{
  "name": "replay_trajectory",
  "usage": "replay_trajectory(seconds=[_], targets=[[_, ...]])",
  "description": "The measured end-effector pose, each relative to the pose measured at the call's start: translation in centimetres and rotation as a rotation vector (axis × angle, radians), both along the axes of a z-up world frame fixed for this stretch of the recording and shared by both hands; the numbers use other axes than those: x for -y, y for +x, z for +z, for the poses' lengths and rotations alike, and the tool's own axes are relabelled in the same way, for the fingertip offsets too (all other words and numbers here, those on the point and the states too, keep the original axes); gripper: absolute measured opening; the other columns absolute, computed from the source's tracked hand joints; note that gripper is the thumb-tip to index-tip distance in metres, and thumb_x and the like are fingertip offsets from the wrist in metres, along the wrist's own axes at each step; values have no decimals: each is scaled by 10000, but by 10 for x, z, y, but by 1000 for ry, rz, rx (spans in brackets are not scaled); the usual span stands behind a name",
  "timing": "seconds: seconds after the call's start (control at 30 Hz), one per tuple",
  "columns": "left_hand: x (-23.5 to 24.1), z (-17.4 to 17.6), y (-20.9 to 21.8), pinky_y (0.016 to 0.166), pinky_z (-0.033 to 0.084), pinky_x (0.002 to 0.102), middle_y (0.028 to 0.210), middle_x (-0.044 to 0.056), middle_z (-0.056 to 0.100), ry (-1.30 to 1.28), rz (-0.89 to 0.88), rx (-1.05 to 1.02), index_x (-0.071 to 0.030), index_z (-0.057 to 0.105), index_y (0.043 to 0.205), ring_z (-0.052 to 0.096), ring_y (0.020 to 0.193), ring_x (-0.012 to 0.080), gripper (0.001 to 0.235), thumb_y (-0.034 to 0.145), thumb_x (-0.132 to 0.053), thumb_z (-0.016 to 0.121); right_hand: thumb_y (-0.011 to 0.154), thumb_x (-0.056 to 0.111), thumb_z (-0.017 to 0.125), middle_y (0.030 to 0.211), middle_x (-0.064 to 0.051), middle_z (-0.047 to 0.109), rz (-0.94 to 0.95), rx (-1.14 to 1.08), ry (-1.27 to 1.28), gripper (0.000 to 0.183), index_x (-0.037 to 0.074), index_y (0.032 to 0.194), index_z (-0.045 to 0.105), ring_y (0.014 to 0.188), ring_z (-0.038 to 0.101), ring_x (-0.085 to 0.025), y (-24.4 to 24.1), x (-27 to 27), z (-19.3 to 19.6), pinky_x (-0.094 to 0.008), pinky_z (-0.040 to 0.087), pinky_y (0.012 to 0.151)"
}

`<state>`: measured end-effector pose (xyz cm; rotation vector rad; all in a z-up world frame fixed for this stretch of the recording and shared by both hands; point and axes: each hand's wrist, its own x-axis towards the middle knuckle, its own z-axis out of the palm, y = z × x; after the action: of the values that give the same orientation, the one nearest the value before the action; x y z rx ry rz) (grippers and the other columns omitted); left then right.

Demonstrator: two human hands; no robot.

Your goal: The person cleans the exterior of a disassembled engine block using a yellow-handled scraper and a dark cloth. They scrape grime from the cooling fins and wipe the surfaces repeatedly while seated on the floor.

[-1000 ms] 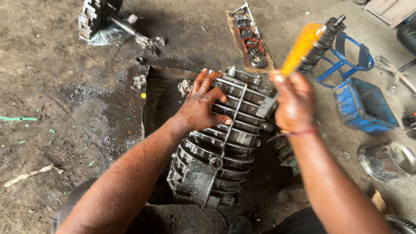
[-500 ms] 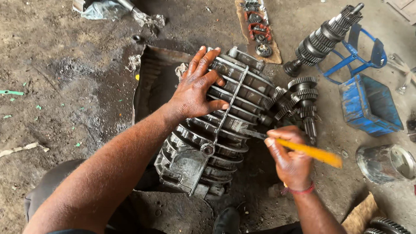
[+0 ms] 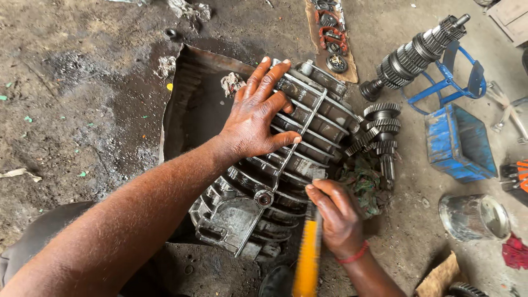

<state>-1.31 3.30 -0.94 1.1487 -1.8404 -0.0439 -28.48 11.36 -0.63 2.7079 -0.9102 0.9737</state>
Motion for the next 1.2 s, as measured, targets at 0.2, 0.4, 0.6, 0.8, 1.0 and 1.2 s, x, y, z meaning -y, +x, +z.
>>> replay_trajectory(seconds=[0.2,0.4,0.6,0.8,1.0,1.2], targets=[[-1,-1,0,1106,282,734,1671,157,241,-17,-1,-5,-126,631,995,76,1570,467,581,792,-614,874,860,-79,748,1138,-140,688,60,121,16,260,-13,1109,715,1069,716,-275,-3,3,-11,-351,610,902],[-2,0,0,1111,279,738,1672,161,236,-12,1,-1,-128,628,994,75,1568,470,582,781,-612,870,841,-108,750,1125,-151,703,136,179,8,258,0,1059,664,1048,719,-261,-6,18,-9,-349,615,894],[-4,2,0,1099,263,751,1670,156,233,25,4,-6,-132,636,994,78,1566,468,579,784,-620,864,865,-13,805,1058,-84,741,-36,74,-76,186,61,980,679,1062,730,-218,1,25,-9,-362,606,941],[-2,1,-1,1105,261,755,1667,158,222,2,5,-6,-129,630,993,77,1561,470,583,792,-620,871,870,1,772,1048,-75,752,10,36,47,135,75,968,715,1035,738,-208,-5,24,-6,-339,610,911],[-4,0,-1,1110,268,766,1682,150,207,-1,-2,-8,-130,626,1007,61,1572,463,567,801,-597,872,890,-19,762,1027,-88,718,48,100,7,121,44,970,698,1030,713,-248,5,20,-2,-333,623,906],[-3,5,0,1088,258,777,1673,143,193,37,12,9,-134,631,988,51,1560,453,559,770,-583,884,831,-79,700,1025,-142,705,74,77,76,167,0,978,682,990,714,-272,9,19,14,-358,598,867]])
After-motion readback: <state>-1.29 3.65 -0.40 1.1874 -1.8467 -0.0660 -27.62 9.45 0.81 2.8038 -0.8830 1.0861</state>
